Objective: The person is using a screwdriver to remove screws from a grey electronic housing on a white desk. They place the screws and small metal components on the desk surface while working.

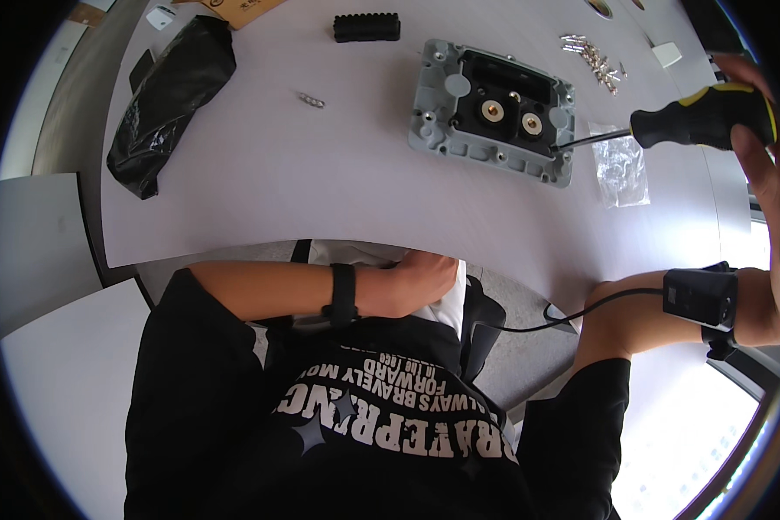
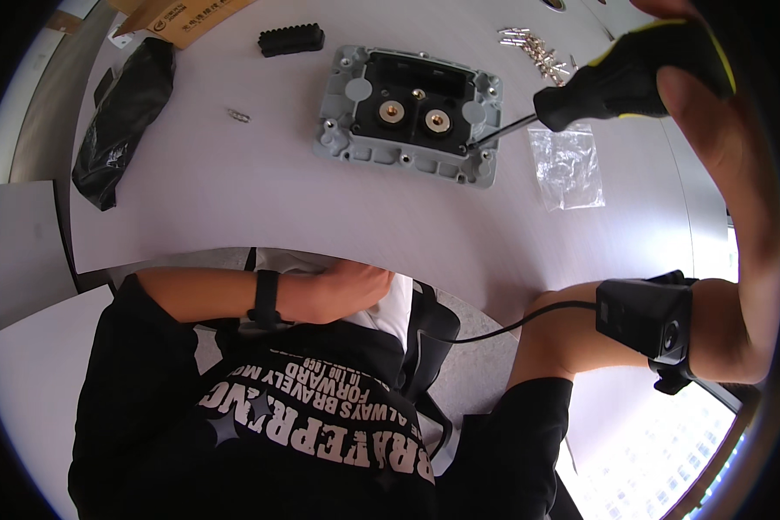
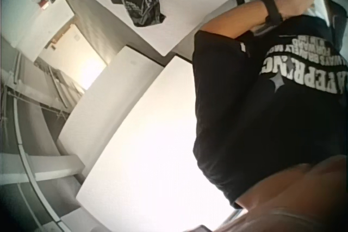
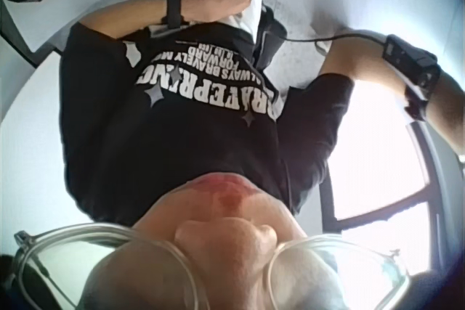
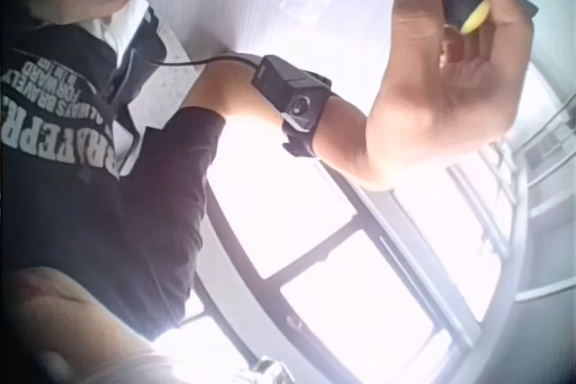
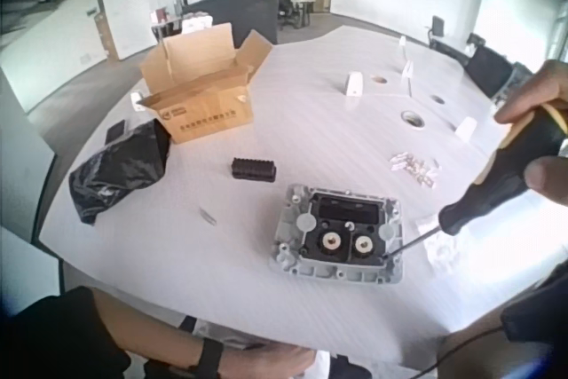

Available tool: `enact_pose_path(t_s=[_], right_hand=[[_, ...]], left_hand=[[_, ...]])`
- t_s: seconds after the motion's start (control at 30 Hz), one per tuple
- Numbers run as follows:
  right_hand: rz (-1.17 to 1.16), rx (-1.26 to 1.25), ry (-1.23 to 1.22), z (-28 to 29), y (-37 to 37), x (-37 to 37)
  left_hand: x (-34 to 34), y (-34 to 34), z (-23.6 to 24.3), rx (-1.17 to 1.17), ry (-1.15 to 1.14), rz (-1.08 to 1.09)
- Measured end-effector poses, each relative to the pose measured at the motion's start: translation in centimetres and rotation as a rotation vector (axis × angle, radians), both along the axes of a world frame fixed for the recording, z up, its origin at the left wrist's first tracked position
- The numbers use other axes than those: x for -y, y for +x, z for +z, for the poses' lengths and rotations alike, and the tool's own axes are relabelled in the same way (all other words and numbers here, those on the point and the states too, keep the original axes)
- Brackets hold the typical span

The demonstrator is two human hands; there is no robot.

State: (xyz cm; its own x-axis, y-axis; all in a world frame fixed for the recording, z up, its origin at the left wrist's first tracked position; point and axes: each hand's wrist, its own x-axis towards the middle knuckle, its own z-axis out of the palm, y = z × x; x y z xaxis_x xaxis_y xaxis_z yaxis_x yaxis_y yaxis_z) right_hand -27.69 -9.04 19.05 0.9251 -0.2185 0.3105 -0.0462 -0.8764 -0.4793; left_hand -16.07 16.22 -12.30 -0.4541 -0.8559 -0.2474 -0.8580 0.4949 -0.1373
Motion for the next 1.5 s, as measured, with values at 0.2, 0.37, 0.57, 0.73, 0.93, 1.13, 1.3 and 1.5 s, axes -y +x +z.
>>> enact_pose_path(t_s=[0.2,0.37,0.57,0.73,0.93,1.13,1.3,1.5], right_hand=[[-0.004,-0.010,0.056,-0.3,-0.3,-0.4],[-0.015,0.003,0.091,-0.2,-0.6,-0.3],[-0.009,0.025,0.136,-0.1,-0.4,-0.7],[0.191,0.052,0.091,-1.2,-1.2,2.8],[0.070,-0.006,0.118,-0.7,-0.9,1.4],[0.079,-0.016,0.113,-0.8,-0.5,2.0],[0.116,-0.032,0.050,-0.9,-0.6,2.7],[0.055,-0.020,0.073,-1.1,-0.4,2.3]], left_hand=[[-0.7,1.5,-1.4,-0.081,-0.273,-0.076],[-0.5,1.8,0.0,-0.045,-0.338,-0.094],[-0.9,2.0,7.5,-0.470,0.092,0.062],[-1.8,6.4,14.5,-0.975,0.121,0.361],[-2.6,15.0,18.4,-1.189,0.089,0.824],[-2.3,19.7,15.8,-1.294,-0.058,1.071],[-1.5,22.1,13.3,-1.154,-0.124,1.142],[-0.9,22.3,13.3,-1.206,-0.126,1.135]])
